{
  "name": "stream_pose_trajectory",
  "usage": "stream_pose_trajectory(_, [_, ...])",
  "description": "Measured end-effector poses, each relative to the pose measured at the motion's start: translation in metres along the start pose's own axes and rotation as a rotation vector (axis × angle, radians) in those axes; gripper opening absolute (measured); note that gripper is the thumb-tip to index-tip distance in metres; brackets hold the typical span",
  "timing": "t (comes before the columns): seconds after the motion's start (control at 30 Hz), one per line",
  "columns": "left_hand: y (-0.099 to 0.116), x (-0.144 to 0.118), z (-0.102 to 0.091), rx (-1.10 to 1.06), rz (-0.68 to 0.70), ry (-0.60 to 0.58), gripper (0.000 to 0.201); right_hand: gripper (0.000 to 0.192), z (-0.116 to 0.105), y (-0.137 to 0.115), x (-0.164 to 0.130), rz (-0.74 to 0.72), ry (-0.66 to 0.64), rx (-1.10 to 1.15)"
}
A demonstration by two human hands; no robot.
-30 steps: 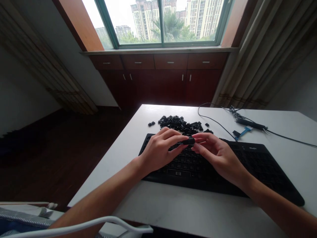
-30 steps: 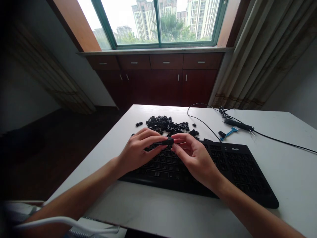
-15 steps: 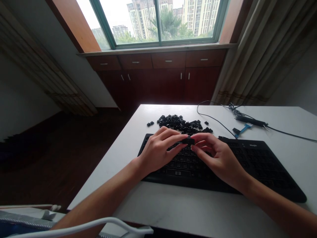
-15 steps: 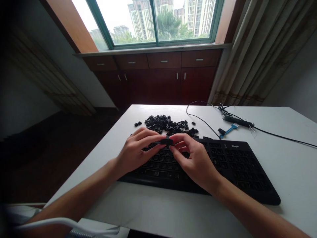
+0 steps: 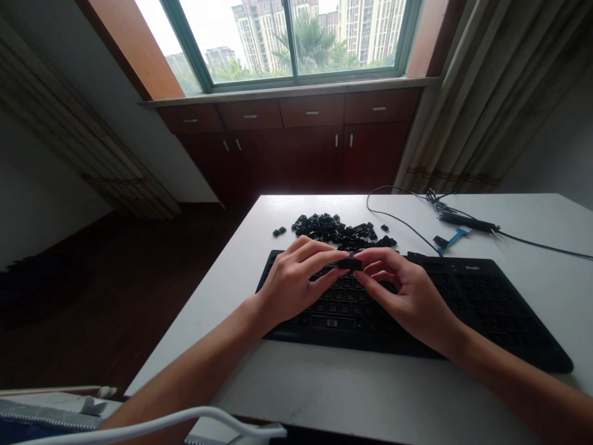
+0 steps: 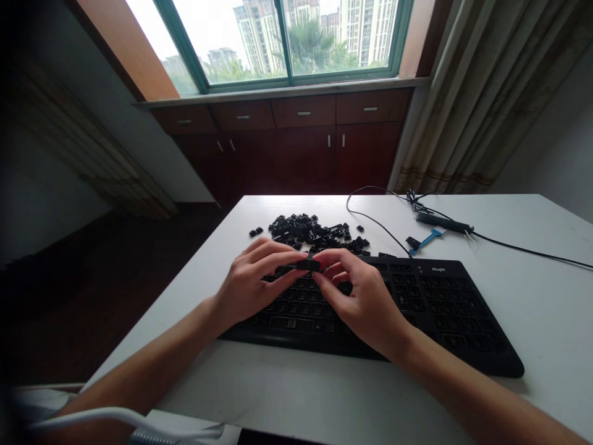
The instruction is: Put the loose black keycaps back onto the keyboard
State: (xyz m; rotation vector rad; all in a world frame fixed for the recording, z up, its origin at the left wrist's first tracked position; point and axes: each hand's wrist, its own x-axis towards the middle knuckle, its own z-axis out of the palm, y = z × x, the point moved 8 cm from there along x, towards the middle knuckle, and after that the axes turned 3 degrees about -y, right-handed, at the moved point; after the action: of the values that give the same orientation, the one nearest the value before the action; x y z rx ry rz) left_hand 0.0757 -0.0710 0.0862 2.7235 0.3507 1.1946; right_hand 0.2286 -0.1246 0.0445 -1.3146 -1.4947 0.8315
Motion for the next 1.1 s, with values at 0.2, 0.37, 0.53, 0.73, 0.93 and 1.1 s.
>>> stream_pose_trajectory(0.2, [0.001, 0.001, -0.001, -0.015, 0.005, 0.013, 0.031, 0.029, 0.000, 0.001, 0.000, -0.003, 0.003, -0.010])
stream_pose_trajectory(0.37, [0.004, 0.003, -0.003, -0.013, 0.013, 0.021, 0.028, 0.030, 0.000, 0.000, 0.000, -0.002, -0.009, -0.031])
stream_pose_trajectory(0.53, [0.004, 0.004, -0.004, -0.019, 0.012, 0.015, 0.027, 0.031, 0.000, -0.001, -0.001, -0.009, -0.009, -0.038])
stream_pose_trajectory(0.73, [0.003, 0.003, -0.002, -0.023, 0.005, 0.004, 0.024, 0.031, 0.001, -0.003, 0.000, -0.008, -0.024, -0.066])
stream_pose_trajectory(0.93, [0.002, 0.001, 0.000, -0.019, 0.016, -0.017, 0.028, 0.031, 0.003, -0.006, 0.000, -0.026, -0.031, -0.096])
stream_pose_trajectory(1.1, [0.002, 0.000, 0.001, -0.018, 0.050, -0.037, 0.030, 0.028, 0.002, -0.013, -0.001, -0.131, -0.013, -0.139])
